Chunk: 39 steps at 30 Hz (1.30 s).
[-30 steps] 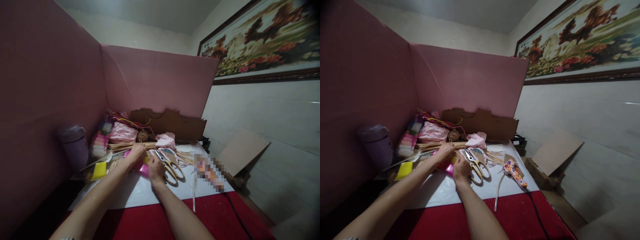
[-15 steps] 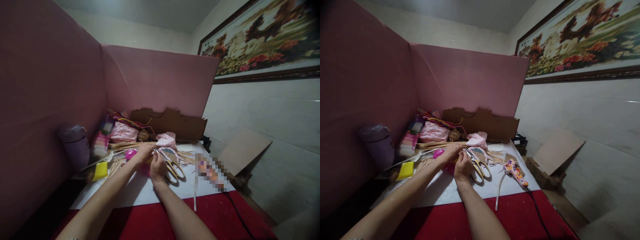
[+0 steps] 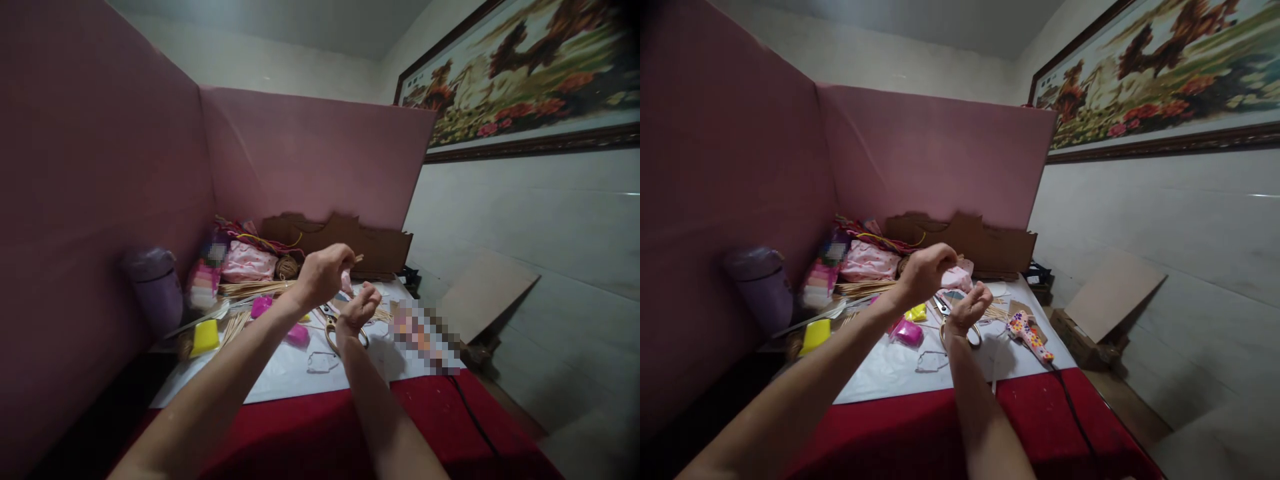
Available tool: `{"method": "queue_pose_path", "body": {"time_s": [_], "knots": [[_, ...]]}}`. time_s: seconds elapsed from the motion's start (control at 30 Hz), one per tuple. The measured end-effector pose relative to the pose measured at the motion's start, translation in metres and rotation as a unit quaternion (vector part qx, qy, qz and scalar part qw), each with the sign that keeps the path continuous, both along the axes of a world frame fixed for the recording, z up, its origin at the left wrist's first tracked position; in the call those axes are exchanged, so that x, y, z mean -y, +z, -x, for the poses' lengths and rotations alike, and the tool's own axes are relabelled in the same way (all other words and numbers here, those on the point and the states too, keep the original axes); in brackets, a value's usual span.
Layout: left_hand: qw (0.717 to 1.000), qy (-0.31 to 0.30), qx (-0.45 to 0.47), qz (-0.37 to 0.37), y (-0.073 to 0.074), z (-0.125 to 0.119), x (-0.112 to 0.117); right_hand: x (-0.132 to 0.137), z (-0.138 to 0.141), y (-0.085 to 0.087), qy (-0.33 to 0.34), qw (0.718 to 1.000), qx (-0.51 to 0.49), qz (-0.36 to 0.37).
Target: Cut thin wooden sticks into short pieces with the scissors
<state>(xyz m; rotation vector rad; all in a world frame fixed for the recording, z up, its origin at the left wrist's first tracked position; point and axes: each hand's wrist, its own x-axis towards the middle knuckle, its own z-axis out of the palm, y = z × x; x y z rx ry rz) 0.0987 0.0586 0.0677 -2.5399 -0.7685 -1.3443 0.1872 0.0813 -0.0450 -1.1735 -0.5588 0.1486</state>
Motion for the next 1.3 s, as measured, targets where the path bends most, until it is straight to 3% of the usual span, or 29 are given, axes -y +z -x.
{"method": "queue_pose_path", "body": {"time_s": [0.07, 0.13, 0.2, 0.37, 0.43, 0.5, 0.7, 1.03, 1.17, 1.3], "knots": [[0.998, -0.010, 0.025, -0.054, 0.013, 0.015, 0.014, -0.001, 0.002, -0.002, 0.028, 1.000, 0.007, 0.009], [0.995, -0.002, -0.022, -0.100, 0.008, 0.035, 0.023, 0.000, 0.008, -0.004, 0.047, 0.998, 0.040, 0.005], [0.987, 0.010, -0.105, -0.120, -0.016, 0.057, 0.026, 0.003, 0.015, -0.006, 0.058, 0.996, 0.074, 0.009], [0.961, 0.066, -0.247, -0.106, -0.105, 0.098, 0.013, 0.008, 0.032, -0.017, 0.111, 0.978, 0.176, 0.033], [0.955, 0.088, -0.276, -0.065, -0.129, 0.105, 0.007, 0.009, 0.036, -0.021, 0.133, 0.964, 0.230, 0.034], [0.955, 0.103, -0.277, -0.029, -0.141, 0.107, 0.004, 0.009, 0.039, -0.025, 0.147, 0.950, 0.273, 0.041], [0.964, 0.119, -0.238, 0.016, -0.145, 0.103, 0.006, 0.007, 0.040, -0.031, 0.164, 0.930, 0.319, 0.078], [0.974, 0.150, -0.157, -0.072, -0.137, 0.107, 0.020, 0.006, 0.043, -0.037, 0.205, 0.921, 0.305, 0.131], [0.976, 0.181, -0.101, -0.071, -0.134, 0.109, 0.021, 0.009, 0.046, -0.036, 0.254, 0.887, 0.346, 0.168], [0.974, 0.217, -0.060, -0.024, -0.130, 0.117, 0.021, 0.014, 0.050, -0.035, 0.340, 0.852, 0.376, 0.135]]}}
